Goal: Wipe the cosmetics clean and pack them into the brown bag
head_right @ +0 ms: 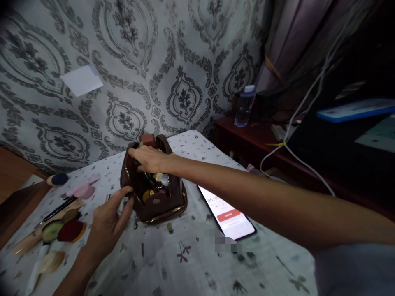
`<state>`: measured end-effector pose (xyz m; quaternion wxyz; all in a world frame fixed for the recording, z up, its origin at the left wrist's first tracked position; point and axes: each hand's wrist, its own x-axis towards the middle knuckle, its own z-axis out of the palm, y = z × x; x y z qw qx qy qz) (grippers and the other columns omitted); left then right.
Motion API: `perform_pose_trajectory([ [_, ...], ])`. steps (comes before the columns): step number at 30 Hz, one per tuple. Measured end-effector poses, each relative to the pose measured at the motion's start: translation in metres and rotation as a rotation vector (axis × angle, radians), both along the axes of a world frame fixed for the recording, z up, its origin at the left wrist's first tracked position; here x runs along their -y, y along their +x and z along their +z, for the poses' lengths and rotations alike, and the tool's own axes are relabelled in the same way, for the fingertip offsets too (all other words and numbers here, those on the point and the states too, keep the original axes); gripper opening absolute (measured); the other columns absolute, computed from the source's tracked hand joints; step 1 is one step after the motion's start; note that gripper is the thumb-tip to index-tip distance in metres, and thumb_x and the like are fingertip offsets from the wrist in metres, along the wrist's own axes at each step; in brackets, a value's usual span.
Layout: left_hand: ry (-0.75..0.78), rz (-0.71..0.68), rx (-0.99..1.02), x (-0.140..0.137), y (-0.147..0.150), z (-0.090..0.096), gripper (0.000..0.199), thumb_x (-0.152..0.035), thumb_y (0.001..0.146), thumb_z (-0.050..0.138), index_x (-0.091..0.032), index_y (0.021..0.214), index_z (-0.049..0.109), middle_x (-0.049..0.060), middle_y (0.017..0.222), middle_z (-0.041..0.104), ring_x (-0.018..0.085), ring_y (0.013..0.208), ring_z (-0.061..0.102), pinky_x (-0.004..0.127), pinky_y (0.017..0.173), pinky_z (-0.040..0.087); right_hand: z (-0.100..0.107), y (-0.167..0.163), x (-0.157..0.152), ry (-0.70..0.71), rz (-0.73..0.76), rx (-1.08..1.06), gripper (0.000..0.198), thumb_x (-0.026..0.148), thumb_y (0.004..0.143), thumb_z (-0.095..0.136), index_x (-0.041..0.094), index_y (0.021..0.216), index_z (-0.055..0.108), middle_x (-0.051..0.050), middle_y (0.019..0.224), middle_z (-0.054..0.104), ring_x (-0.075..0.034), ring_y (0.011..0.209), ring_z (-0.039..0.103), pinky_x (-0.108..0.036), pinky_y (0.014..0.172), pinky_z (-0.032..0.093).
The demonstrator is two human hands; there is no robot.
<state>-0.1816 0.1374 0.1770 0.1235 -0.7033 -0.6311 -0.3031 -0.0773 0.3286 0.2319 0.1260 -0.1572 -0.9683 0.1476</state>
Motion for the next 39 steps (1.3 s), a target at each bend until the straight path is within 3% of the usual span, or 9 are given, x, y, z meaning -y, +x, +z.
perform_pose_trajectory([
  [3,0.007,-0.009,0.005,0.0,0.001,0.0,0.024,-0.026,0.097,0.045,-0.016,0.114,0.059,0.005,0.085,0.074,0.016,0.067,0.071,0.025,0.072,0.056,0.004,0.0,0.002,-0.084,-0.137,0.084,0.057,0.03,0.074,0.08,0.012,0.122,0.054,-0.016,0.116,0.067,-0.028,0.104,0.067,-0.028,0.077,0.05],
  [7,0.013,-0.016,0.017,-0.001,0.001,-0.001,0.024,-0.026,0.098,0.044,-0.018,0.114,0.059,0.006,0.089,0.075,0.015,0.067,0.071,0.025,0.072,0.057,0.009,-0.002,0.004,-0.143,-0.231,0.17,0.061,0.033,0.069,0.083,0.013,0.12,0.058,-0.012,0.119,0.068,-0.027,0.108,0.066,-0.026,0.079,0.05],
  [10,0.026,-0.032,0.025,-0.001,0.0,-0.002,0.024,-0.026,0.098,0.045,-0.017,0.116,0.058,0.007,0.091,0.075,0.015,0.069,0.071,0.024,0.071,0.057,0.01,-0.004,0.005,-0.149,-0.222,0.169,0.062,0.032,0.067,0.084,0.014,0.121,0.058,-0.009,0.116,0.069,-0.024,0.105,0.066,-0.024,0.078,0.049],
  [17,0.04,-0.048,0.033,-0.001,0.0,-0.002,0.023,-0.025,0.098,0.045,-0.017,0.116,0.058,0.006,0.091,0.075,0.016,0.073,0.072,0.024,0.072,0.057,0.011,-0.004,0.01,-0.15,-0.187,0.195,0.034,0.026,0.071,0.08,0.013,0.1,0.068,-0.008,0.097,0.073,-0.021,0.091,0.069,-0.021,0.063,0.045],
  [31,0.07,-0.057,-0.034,-0.002,-0.001,-0.003,0.022,-0.024,0.099,0.044,-0.016,0.116,0.055,0.009,0.096,0.075,0.017,0.079,0.074,0.024,0.072,0.058,0.008,-0.007,0.006,-0.143,-0.153,0.205,0.04,0.021,0.071,0.081,0.013,0.107,0.066,-0.007,0.105,0.072,-0.021,0.099,0.067,-0.02,0.071,0.047],
  [39,0.075,-0.044,-0.054,-0.001,-0.002,-0.003,0.023,-0.026,0.1,0.044,-0.015,0.115,0.056,0.007,0.093,0.075,0.015,0.068,0.071,0.021,0.067,0.055,0.001,-0.012,-0.001,-0.118,-0.164,0.192,0.043,0.026,0.073,0.078,0.012,0.112,0.065,-0.01,0.112,0.071,-0.023,0.102,0.067,-0.02,0.073,0.049],
])
